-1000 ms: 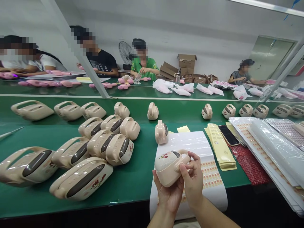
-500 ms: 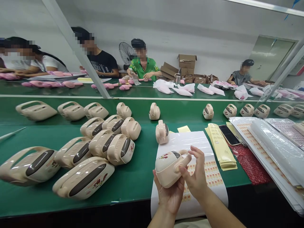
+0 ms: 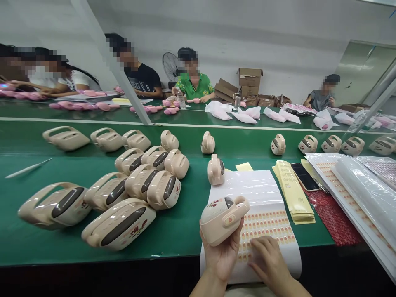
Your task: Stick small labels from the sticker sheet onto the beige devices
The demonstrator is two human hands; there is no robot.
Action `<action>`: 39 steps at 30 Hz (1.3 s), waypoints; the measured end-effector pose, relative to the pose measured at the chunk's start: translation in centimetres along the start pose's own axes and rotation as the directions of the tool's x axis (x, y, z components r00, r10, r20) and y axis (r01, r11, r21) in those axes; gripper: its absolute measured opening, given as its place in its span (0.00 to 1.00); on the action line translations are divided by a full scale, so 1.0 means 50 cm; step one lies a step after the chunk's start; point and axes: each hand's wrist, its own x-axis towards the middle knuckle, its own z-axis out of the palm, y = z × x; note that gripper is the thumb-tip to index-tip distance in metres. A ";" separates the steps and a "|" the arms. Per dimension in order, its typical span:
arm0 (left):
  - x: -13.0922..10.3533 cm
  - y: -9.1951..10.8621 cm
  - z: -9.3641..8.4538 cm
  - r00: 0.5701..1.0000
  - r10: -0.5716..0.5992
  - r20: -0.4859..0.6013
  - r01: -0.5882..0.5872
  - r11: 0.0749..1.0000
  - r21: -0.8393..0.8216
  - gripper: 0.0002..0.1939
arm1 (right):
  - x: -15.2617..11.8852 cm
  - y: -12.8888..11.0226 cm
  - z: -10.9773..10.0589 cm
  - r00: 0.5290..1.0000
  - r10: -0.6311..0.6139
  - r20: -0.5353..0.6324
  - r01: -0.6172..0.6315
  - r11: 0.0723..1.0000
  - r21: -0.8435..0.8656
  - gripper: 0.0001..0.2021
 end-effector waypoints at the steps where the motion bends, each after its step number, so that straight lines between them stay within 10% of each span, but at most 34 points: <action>1: 0.001 0.001 0.001 1.000 -0.004 -0.009 0.004 1.000 0.026 0.32 | -0.016 0.004 0.005 0.998 -0.062 0.009 0.063 0.996 -0.066 0.18; 6: 0.009 0.001 0.011 0.995 0.065 -0.073 -0.053 0.987 0.155 0.24 | -0.033 -0.004 0.031 0.983 -0.130 -0.129 0.105 0.978 -0.182 0.09; 10: 0.004 0.021 -0.003 0.978 0.161 -0.135 -0.093 0.907 0.411 0.24 | 0.017 -0.009 -0.013 0.981 0.129 -0.144 -0.109 0.985 0.135 0.06; 13: -0.007 0.051 -0.021 0.954 0.297 0.037 -0.187 0.494 0.849 0.43 | 0.092 -0.018 -0.086 0.896 0.414 -0.159 -0.317 0.849 0.422 0.07; 16: -0.012 0.074 -0.016 0.959 0.068 0.274 -0.276 0.018 0.961 0.54 | 0.167 -0.047 -0.146 0.906 0.421 -0.031 -0.310 0.713 0.629 0.12; 20: -0.004 0.075 0.017 0.893 -0.187 0.409 -0.440 -0.180 0.880 0.53 | 0.213 -0.096 -0.160 0.948 0.281 0.148 -0.307 0.690 0.656 0.11; 39: 0.003 0.068 0.030 0.904 -0.200 0.378 -0.404 -0.115 0.907 0.52 | 0.200 -0.101 -0.158 0.968 0.148 0.202 -0.235 0.817 0.526 0.07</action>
